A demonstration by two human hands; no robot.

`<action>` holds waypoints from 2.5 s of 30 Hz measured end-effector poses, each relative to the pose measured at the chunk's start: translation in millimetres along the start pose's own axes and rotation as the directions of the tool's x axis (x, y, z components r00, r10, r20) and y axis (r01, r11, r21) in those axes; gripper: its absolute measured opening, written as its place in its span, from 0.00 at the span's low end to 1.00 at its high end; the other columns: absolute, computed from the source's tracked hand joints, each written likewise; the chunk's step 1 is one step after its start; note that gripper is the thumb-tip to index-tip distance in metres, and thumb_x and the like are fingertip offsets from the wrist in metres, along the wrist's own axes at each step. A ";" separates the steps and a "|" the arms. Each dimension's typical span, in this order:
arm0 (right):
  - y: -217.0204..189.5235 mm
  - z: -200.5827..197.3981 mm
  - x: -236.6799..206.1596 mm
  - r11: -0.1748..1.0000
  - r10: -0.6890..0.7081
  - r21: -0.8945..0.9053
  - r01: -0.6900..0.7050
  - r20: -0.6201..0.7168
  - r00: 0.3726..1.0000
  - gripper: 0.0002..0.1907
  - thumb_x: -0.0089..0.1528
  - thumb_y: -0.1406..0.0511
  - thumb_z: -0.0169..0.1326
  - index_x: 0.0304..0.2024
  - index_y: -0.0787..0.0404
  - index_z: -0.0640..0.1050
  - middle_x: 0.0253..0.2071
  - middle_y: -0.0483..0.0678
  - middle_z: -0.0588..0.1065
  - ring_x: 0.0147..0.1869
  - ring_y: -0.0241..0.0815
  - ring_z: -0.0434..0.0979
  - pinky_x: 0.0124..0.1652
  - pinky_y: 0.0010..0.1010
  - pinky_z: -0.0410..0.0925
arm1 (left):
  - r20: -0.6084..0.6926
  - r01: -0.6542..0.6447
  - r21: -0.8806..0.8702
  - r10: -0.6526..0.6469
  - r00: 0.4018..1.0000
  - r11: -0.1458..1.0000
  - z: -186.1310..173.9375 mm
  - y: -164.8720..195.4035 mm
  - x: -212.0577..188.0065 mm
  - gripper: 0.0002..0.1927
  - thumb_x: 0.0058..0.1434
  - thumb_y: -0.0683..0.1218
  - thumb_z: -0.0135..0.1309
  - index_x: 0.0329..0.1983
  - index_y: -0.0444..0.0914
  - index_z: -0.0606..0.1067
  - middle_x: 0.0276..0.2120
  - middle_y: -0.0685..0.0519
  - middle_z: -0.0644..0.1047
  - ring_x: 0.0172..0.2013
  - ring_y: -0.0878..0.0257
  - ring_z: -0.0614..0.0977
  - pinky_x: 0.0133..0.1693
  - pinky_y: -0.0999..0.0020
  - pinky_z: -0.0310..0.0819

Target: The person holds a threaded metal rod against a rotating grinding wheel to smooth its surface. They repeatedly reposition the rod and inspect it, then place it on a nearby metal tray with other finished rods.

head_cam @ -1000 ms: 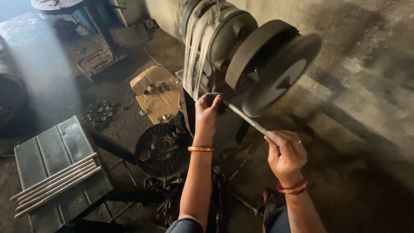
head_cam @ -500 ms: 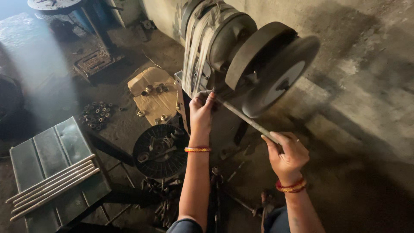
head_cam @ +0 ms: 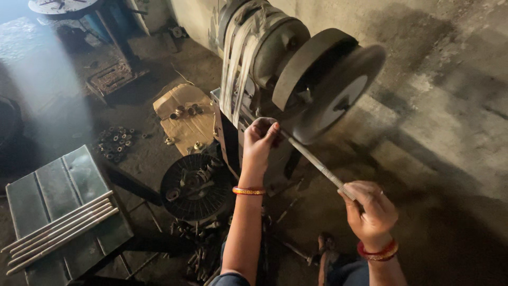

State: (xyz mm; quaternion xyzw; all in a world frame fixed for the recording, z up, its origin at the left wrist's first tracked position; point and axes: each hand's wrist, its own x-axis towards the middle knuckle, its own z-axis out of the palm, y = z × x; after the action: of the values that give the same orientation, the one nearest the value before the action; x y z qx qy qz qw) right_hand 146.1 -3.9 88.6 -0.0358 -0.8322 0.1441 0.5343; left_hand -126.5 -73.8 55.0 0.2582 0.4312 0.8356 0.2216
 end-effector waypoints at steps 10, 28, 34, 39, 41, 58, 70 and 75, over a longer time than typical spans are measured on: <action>10.7 31.8 2.3 0.983 0.010 -0.180 -0.022 -0.067 0.998 0.13 0.62 0.68 0.66 0.47 0.64 0.78 0.39 0.53 0.79 0.39 0.48 0.81 0.37 0.33 0.73 | -0.092 -0.085 -0.015 0.084 0.992 0.996 -25.8 -26.4 22.0 0.09 0.68 0.43 0.61 0.37 0.32 0.78 0.28 0.59 0.75 0.28 0.73 0.71 0.30 0.76 0.64; 19.9 92.8 18.4 0.990 0.130 -0.031 -0.135 -0.128 0.983 0.15 0.61 0.67 0.69 0.42 0.64 0.75 0.35 0.50 0.79 0.33 0.41 0.81 0.35 0.28 0.72 | -0.170 -0.113 -0.134 0.089 0.981 0.984 -70.0 -27.8 53.3 0.10 0.72 0.46 0.54 0.40 0.33 0.75 0.23 0.58 0.70 0.22 0.70 0.68 0.25 0.72 0.61; 21.3 103.5 22.2 0.985 0.170 0.001 -0.171 -0.133 0.976 0.14 0.60 0.67 0.70 0.40 0.64 0.76 0.32 0.48 0.81 0.29 0.37 0.78 0.31 0.27 0.70 | -0.222 -0.097 -0.132 0.066 0.973 0.987 -72.0 -27.8 57.8 0.08 0.70 0.45 0.54 0.41 0.34 0.75 0.24 0.58 0.71 0.21 0.69 0.69 0.25 0.72 0.63; 25.6 96.3 19.5 0.996 0.049 -0.063 -0.059 -0.156 0.987 0.15 0.61 0.68 0.70 0.41 0.64 0.75 0.36 0.50 0.80 0.34 0.40 0.81 0.34 0.27 0.73 | -0.201 -0.091 -0.126 0.064 0.978 0.988 -63.2 -28.5 54.4 0.07 0.70 0.44 0.55 0.41 0.34 0.75 0.27 0.58 0.74 0.25 0.69 0.72 0.28 0.73 0.66; 22.9 89.4 15.3 0.992 0.062 -0.102 -0.080 -0.169 0.984 0.16 0.60 0.67 0.71 0.40 0.64 0.75 0.35 0.50 0.79 0.33 0.41 0.80 0.34 0.28 0.72 | -0.165 -0.161 -0.083 0.146 0.976 0.983 -57.4 -32.1 52.0 0.08 0.72 0.44 0.55 0.41 0.33 0.76 0.27 0.57 0.73 0.26 0.70 0.71 0.28 0.73 0.65; 18.0 92.5 19.2 0.988 0.146 -0.029 -0.150 -0.115 0.983 0.15 0.60 0.66 0.70 0.42 0.62 0.76 0.31 0.46 0.78 0.28 0.35 0.76 0.31 0.25 0.68 | -0.233 -0.080 -0.097 0.056 0.971 0.992 -45.7 -18.7 48.7 0.10 0.69 0.48 0.55 0.41 0.36 0.74 0.28 0.57 0.74 0.28 0.69 0.73 0.30 0.72 0.69; 16.0 77.5 12.7 0.987 0.145 0.080 -0.138 -0.086 0.986 0.12 0.64 0.70 0.65 0.47 0.66 0.77 0.39 0.50 0.81 0.41 0.39 0.85 0.39 0.25 0.75 | -0.176 -0.133 -0.187 0.100 0.979 0.973 -39.2 -33.9 52.4 0.08 0.67 0.45 0.59 0.46 0.37 0.76 0.34 0.58 0.78 0.31 0.70 0.78 0.32 0.73 0.74; 29.0 70.4 -1.2 0.998 0.048 -0.030 -0.051 -0.099 0.994 0.10 0.66 0.71 0.62 0.47 0.68 0.77 0.41 0.52 0.81 0.42 0.43 0.85 0.40 0.27 0.76 | -0.158 -0.117 -0.157 0.092 0.983 0.981 -33.8 -43.2 51.4 0.09 0.66 0.46 0.60 0.44 0.37 0.76 0.31 0.56 0.79 0.26 0.70 0.76 0.27 0.75 0.68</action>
State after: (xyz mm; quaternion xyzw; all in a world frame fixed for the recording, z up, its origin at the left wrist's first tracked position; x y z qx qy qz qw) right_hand 80.5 9.4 52.2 -0.0720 -0.8060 0.1417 0.5702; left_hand -180.6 -40.9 14.6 0.1976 0.3615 0.8961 0.1651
